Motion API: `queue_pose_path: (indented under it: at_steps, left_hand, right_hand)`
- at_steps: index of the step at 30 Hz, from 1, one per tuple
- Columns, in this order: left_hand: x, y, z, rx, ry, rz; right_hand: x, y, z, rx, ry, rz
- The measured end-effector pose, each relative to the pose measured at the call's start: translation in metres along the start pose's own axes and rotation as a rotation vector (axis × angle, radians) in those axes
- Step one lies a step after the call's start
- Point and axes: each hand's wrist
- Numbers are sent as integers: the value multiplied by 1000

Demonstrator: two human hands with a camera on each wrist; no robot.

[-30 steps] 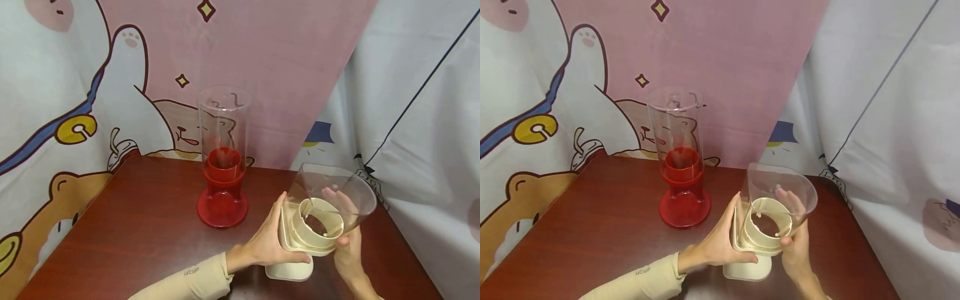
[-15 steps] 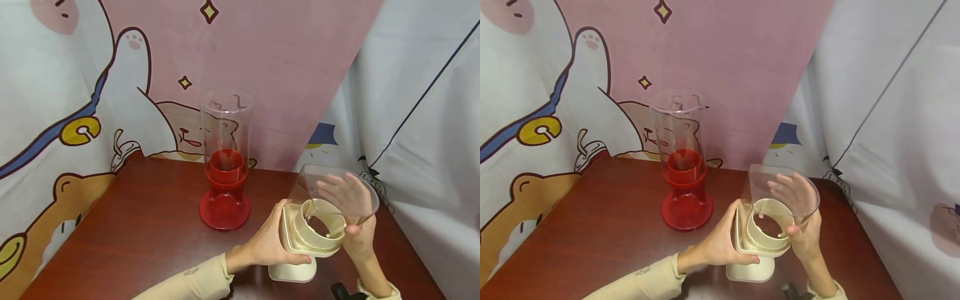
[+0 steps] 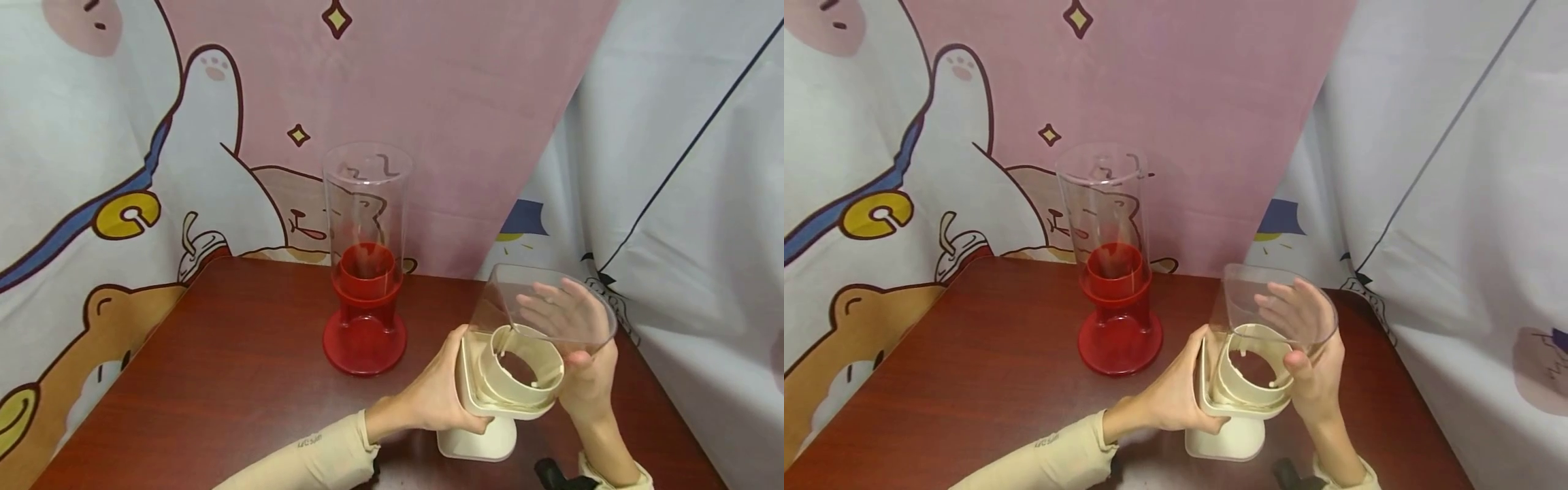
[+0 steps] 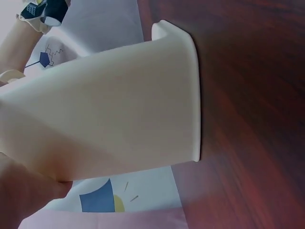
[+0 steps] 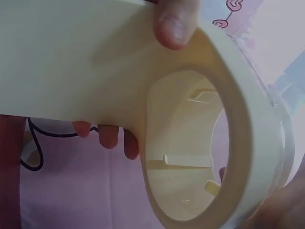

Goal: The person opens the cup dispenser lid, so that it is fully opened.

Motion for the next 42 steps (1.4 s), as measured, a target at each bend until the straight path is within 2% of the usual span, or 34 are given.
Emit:
queue_pose_path:
  at_steps: [2,5,9,11,13,15,17,22,23,25,27,28,29,31,35,37,40,42]
  left_hand:
    - [1,-1,1,6,-1,19]
    - [2,-2,1,21,1,27]
    - [2,-3,0,23,-9,41]
    - [0,-3,0,10,-13,58]
    - [-2,-3,0,8,-8,78]
    - [-3,-4,1,4,2,62]
    - [-4,-4,2,-4,0,50]
    - [-2,-3,3,-6,-24,87]
    - [-1,-3,2,-1,-26,95]
    - [0,-3,2,14,-25,100]
    - [0,-3,1,25,-24,96]
    - [0,-3,1,24,-24,98]
    - [0,-3,1,25,-22,93]
    - [-1,-3,0,26,-20,88]
    - [-2,-2,-1,11,-24,106]
    - [-2,-2,-1,-1,-30,119]
    - [-2,-1,0,-19,-42,134]
    - [-2,-2,1,-23,-47,136]
  right_hand:
    - [-1,2,2,-30,2,-48]
    - [-2,4,7,-133,15,-26]
    - [10,1,7,-223,26,192]
    - [18,-2,3,-211,14,307]
    - [21,-2,-2,-176,-15,358]
    - [20,-1,-8,-137,-37,326]
    - [15,0,-11,-121,-53,238]
    - [-6,-12,-24,-77,-4,-99]
    - [-12,-16,-28,-66,30,-162]
    - [-23,-29,-36,-44,159,-244]
    - [-34,-42,-45,-43,307,-277]
    - [-39,-47,-49,-44,399,-260]
    - [-44,-51,-53,-59,480,-214]
    - [-56,-52,-56,-84,597,-30]
    - [-93,-37,-46,-128,686,397]
    - [-114,-26,-35,-132,696,552]
    - [-139,-12,-15,-50,720,697]
    - [-152,-4,-2,53,750,819]
Point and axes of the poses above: each hand's wrist, its own z-axis away from the middle knuckle, its own x-axis out of the palm, y = z × x
